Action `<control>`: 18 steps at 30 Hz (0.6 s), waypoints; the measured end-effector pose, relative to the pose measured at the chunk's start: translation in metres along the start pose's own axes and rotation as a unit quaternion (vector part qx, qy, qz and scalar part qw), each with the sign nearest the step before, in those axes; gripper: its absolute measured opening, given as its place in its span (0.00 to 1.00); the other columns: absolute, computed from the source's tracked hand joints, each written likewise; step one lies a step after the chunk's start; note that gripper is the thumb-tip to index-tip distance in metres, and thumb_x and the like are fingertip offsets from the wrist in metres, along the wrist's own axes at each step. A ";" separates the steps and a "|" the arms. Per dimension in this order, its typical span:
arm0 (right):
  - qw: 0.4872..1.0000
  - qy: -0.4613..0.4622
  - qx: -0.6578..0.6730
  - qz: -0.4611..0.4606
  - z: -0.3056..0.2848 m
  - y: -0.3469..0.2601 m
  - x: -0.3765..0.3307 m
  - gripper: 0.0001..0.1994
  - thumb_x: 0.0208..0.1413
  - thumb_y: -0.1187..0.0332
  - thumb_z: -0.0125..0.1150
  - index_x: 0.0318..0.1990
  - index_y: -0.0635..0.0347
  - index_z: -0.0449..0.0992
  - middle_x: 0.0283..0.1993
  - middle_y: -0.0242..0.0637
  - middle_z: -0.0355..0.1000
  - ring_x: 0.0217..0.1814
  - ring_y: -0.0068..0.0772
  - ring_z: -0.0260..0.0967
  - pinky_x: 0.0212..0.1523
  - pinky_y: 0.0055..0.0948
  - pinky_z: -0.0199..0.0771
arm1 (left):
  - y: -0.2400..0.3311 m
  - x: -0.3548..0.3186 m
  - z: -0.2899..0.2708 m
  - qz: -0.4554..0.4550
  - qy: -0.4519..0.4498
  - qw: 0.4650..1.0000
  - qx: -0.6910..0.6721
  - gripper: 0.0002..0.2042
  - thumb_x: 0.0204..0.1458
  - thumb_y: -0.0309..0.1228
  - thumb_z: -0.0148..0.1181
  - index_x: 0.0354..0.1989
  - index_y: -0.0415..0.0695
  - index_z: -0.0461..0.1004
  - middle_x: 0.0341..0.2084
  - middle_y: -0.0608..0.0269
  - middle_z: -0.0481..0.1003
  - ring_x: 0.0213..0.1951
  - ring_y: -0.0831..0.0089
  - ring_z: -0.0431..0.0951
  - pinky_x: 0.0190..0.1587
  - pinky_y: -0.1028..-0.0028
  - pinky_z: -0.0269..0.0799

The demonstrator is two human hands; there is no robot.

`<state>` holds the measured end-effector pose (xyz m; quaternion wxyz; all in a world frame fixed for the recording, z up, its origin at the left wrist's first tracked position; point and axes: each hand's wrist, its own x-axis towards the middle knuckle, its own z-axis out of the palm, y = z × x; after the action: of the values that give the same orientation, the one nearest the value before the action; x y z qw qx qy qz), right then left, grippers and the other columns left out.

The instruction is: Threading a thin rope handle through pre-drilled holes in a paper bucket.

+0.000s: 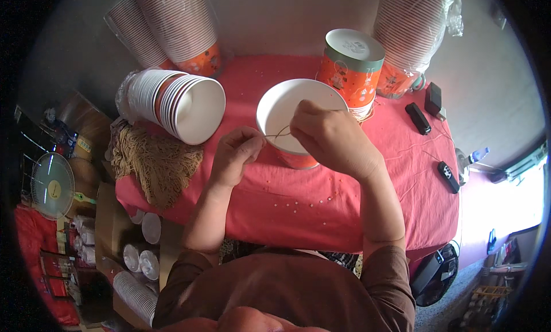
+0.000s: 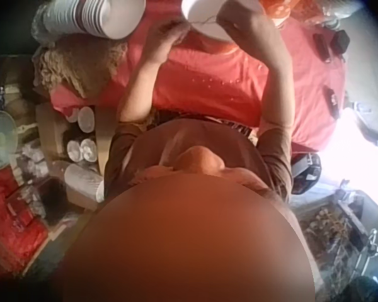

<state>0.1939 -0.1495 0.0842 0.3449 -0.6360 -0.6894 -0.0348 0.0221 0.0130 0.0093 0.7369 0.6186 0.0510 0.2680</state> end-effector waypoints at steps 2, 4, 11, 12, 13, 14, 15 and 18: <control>1.000 -0.009 0.013 -0.024 0.002 -0.004 -0.001 0.02 0.53 0.75 0.62 0.32 0.63 0.74 0.38 0.39 0.72 0.37 0.47 0.73 0.38 0.38 0.73 | -0.002 0.000 -0.002 -0.029 -0.001 0.998 -0.058 0.04 0.58 0.26 0.62 0.37 0.38 0.79 0.25 0.72 0.75 0.30 0.88 0.70 0.32 0.84 0.65; 0.997 -0.015 0.036 -0.062 0.005 -0.005 0.001 0.03 0.54 0.74 0.62 0.31 0.63 0.74 0.37 0.39 0.72 0.36 0.47 0.73 0.36 0.40 0.72 | -0.003 0.000 0.001 -0.034 0.011 0.999 -0.008 0.04 0.58 0.25 0.62 0.38 0.38 0.79 0.26 0.71 0.76 0.29 0.87 0.71 0.31 0.84 0.66; 0.997 -0.024 0.043 -0.053 0.010 -0.008 0.001 0.03 0.53 0.74 0.62 0.30 0.63 0.73 0.36 0.39 0.71 0.36 0.47 0.72 0.36 0.39 0.71 | -0.001 -0.003 0.013 0.052 0.054 0.994 0.077 0.05 0.58 0.24 0.62 0.39 0.37 0.78 0.27 0.71 0.77 0.29 0.88 0.71 0.31 0.83 0.67; 0.998 -0.020 0.042 -0.053 0.010 -0.007 0.001 0.03 0.53 0.75 0.61 0.30 0.63 0.73 0.36 0.39 0.71 0.36 0.47 0.72 0.36 0.39 0.71 | 0.000 -0.003 0.011 0.051 0.054 0.994 0.078 0.04 0.58 0.24 0.62 0.39 0.37 0.78 0.27 0.71 0.77 0.29 0.88 0.71 0.31 0.83 0.67; 0.998 -0.016 0.041 -0.052 0.010 -0.006 0.001 0.03 0.53 0.75 0.61 0.30 0.63 0.73 0.35 0.39 0.71 0.35 0.47 0.72 0.36 0.40 0.71 | 0.001 -0.003 0.010 0.050 0.054 0.994 0.079 0.04 0.58 0.24 0.62 0.38 0.37 0.78 0.26 0.71 0.77 0.29 0.88 0.71 0.32 0.83 0.67; 0.998 -0.015 0.041 -0.052 0.011 -0.005 0.000 0.03 0.53 0.75 0.61 0.30 0.63 0.73 0.35 0.39 0.71 0.35 0.47 0.72 0.36 0.40 0.71 | 0.000 -0.002 0.011 0.050 0.053 0.994 0.079 0.04 0.58 0.24 0.62 0.38 0.37 0.78 0.26 0.71 0.77 0.29 0.88 0.71 0.32 0.83 0.67; 0.999 -0.016 0.030 -0.041 0.012 -0.004 0.000 0.04 0.53 0.75 0.61 0.30 0.63 0.73 0.34 0.40 0.71 0.34 0.47 0.71 0.35 0.40 0.70 | -0.002 -0.002 0.011 0.067 0.047 0.993 0.090 0.03 0.57 0.23 0.63 0.37 0.38 0.77 0.26 0.71 0.77 0.28 0.89 0.71 0.31 0.84 0.67; 0.999 -0.016 0.023 -0.031 0.012 -0.006 0.001 0.04 0.53 0.75 0.60 0.29 0.64 0.72 0.32 0.40 0.70 0.33 0.48 0.71 0.34 0.41 0.70 | -0.006 -0.003 0.013 0.100 0.050 0.984 0.141 0.04 0.55 0.22 0.65 0.35 0.38 0.76 0.24 0.72 0.76 0.26 0.89 0.70 0.29 0.84 0.66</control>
<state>0.1833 -0.1441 0.0773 0.3469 -0.6065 -0.7151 -0.0191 0.0264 -0.0004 0.0061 0.6081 0.7039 0.0628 0.3615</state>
